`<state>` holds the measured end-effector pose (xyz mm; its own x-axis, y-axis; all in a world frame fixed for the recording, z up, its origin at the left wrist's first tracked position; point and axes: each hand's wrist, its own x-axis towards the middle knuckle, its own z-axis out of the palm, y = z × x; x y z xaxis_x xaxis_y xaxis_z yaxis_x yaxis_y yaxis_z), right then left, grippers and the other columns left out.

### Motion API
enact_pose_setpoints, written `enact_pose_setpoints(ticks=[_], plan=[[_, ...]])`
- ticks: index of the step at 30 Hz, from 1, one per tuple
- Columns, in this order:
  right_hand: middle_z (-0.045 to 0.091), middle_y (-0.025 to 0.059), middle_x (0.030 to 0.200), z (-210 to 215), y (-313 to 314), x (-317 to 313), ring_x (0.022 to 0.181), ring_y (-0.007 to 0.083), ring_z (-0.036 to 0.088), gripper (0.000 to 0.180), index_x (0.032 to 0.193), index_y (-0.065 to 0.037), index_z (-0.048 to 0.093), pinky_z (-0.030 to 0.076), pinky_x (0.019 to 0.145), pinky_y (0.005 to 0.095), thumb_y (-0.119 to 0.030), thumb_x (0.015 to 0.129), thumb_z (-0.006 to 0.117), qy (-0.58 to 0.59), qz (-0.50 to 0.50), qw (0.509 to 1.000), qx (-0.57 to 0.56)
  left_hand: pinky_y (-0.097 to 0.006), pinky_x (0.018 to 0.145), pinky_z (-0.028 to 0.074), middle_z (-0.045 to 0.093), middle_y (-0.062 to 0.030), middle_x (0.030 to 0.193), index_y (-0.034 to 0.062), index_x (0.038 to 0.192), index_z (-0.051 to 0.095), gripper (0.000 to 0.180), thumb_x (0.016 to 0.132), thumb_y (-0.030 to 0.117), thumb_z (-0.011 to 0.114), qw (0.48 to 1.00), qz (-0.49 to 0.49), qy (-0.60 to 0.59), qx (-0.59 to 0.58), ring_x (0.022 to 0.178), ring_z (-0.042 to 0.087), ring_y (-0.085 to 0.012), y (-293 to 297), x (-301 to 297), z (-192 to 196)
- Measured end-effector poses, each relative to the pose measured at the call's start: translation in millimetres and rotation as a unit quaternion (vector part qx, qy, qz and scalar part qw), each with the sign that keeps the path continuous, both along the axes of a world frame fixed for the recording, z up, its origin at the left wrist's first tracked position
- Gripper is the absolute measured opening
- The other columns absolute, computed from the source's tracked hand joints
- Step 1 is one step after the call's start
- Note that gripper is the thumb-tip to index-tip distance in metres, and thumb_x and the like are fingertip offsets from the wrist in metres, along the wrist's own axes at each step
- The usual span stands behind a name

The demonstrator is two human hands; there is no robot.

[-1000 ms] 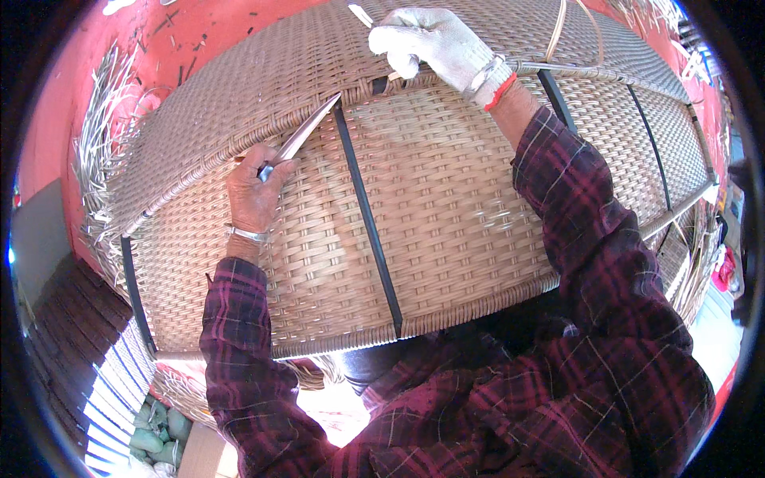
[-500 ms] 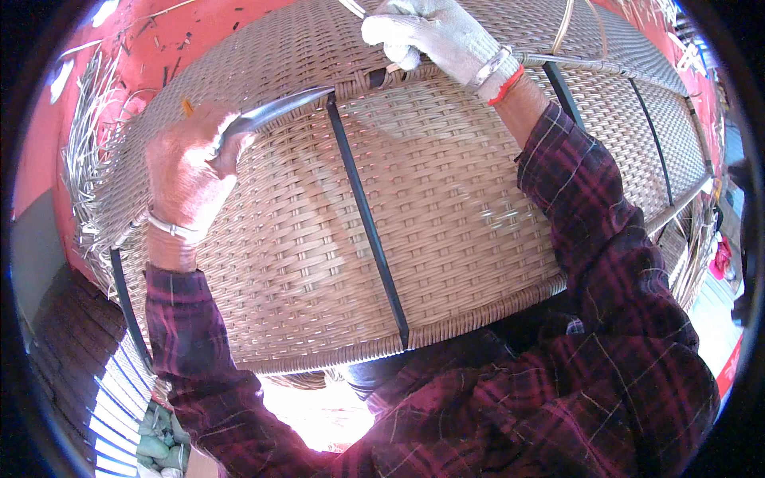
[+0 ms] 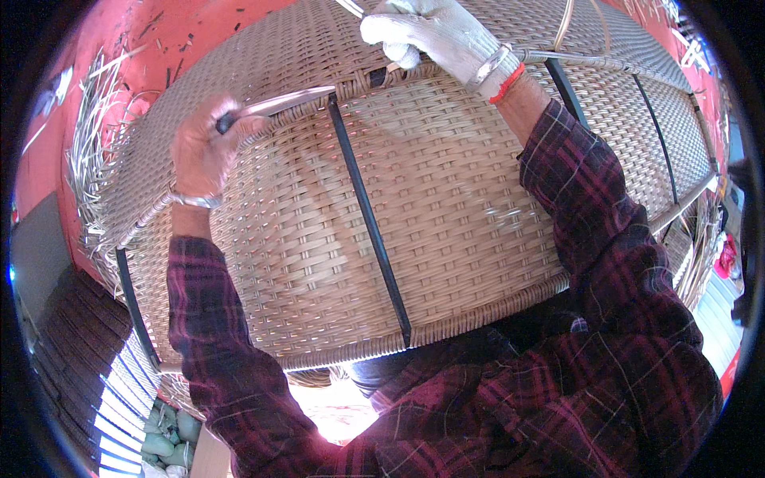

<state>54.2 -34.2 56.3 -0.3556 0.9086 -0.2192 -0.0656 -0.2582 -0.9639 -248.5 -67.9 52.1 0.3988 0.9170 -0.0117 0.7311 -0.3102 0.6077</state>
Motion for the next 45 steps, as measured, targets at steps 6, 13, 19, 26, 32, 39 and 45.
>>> enact_pose_setpoints(ticks=[6,13,19,26,32,39,45], plan=[[0.054,-0.0028,0.064,3.7,-3.3,1.0,0.054,0.0046,0.049,0.021,0.075,-0.007,0.059,0.039,0.050,0.0204,-0.018,0.091,0.065,-0.019,-0.001,1.000,-0.002,-0.022,0.062,0.045,0.062,0.0021,0.074,0.0035,0.081,0.068,0.018,0.071,0.009,0.082,0.949,-0.049,-0.173,-0.259,0.069,0.056,-0.0066,48.1,-6.3,-19.6],[0.053,-0.0025,0.065,1.7,-6.0,1.5,0.054,0.0046,0.048,0.022,0.075,-0.007,0.059,0.038,0.050,0.0201,-0.020,0.091,0.065,0.007,-0.002,1.000,-0.018,-0.022,0.059,0.041,0.059,0.0040,0.072,0.0044,0.081,0.067,0.023,0.069,0.015,0.084,0.934,-0.074,-0.139,-0.320,0.065,0.052,-0.0060,79.4,-7.2,-35.7],[0.060,-0.0012,0.066,-6.1,-28.4,1.9,0.054,0.0054,0.053,0.021,0.091,-0.007,0.069,0.042,0.048,0.0214,-0.028,0.088,0.071,-0.078,-0.050,0.996,-0.005,-0.024,0.058,0.039,0.058,0.0032,0.068,0.0040,0.073,0.067,0.026,0.065,0.019,0.086,0.960,-0.058,-0.050,-0.269,0.063,0.051,-0.0068,64.3,3.3,-11.7],[0.057,-0.0043,0.064,3.9,-30.0,0.2,0.054,0.0041,0.049,0.018,0.088,-0.009,0.069,0.038,0.048,0.0221,-0.026,0.088,0.069,-0.133,0.018,0.991,-0.003,-0.028,0.052,0.041,0.058,0.0001,0.058,0.0081,0.068,0.064,0.029,0.062,0.024,0.087,0.997,0.030,-0.048,-0.056,0.054,0.052,-0.0111,3.0,25.8,-11.5],[0.063,0.0032,0.063,18.5,-37.0,-2.2,0.057,0.0116,0.057,0.023,0.084,-0.009,0.070,0.045,0.055,0.0296,-0.032,0.083,0.068,-0.321,0.105,0.936,0.102,-0.031,0.050,0.043,0.060,-0.0010,0.061,0.0108,0.070,0.059,0.034,0.066,0.032,0.085,0.997,0.068,-0.027,0.035,0.052,0.054,-0.0158,-19.4,32.2,-11.6],[0.065,0.0127,0.068,13.7,-48.9,-9.2,0.067,0.0342,0.063,0.030,0.079,-0.011,0.068,0.050,0.064,0.0430,-0.041,0.078,0.062,-0.471,0.066,0.854,0.211,-0.034,0.048,0.044,0.060,-0.0026,0.062,0.0106,0.072,0.056,0.039,0.068,0.038,0.083,0.991,0.042,0.005,0.123,0.051,0.057,-0.0224,-23.0,31.4,-13.6],[0.067,0.0153,0.078,20.0,-56.7,-16.7,0.076,0.0363,0.065,0.030,0.086,-0.013,0.071,0.052,0.069,0.0453,-0.040,0.079,0.060,-0.534,0.063,0.824,0.178,-0.034,0.050,0.046,0.061,-0.0019,0.062,0.0103,0.075,0.056,0.039,0.069,0.037,0.083,0.989,0.028,-0.001,0.144,0.053,0.058,-0.0218,-22.7,30.7,-13.2]])
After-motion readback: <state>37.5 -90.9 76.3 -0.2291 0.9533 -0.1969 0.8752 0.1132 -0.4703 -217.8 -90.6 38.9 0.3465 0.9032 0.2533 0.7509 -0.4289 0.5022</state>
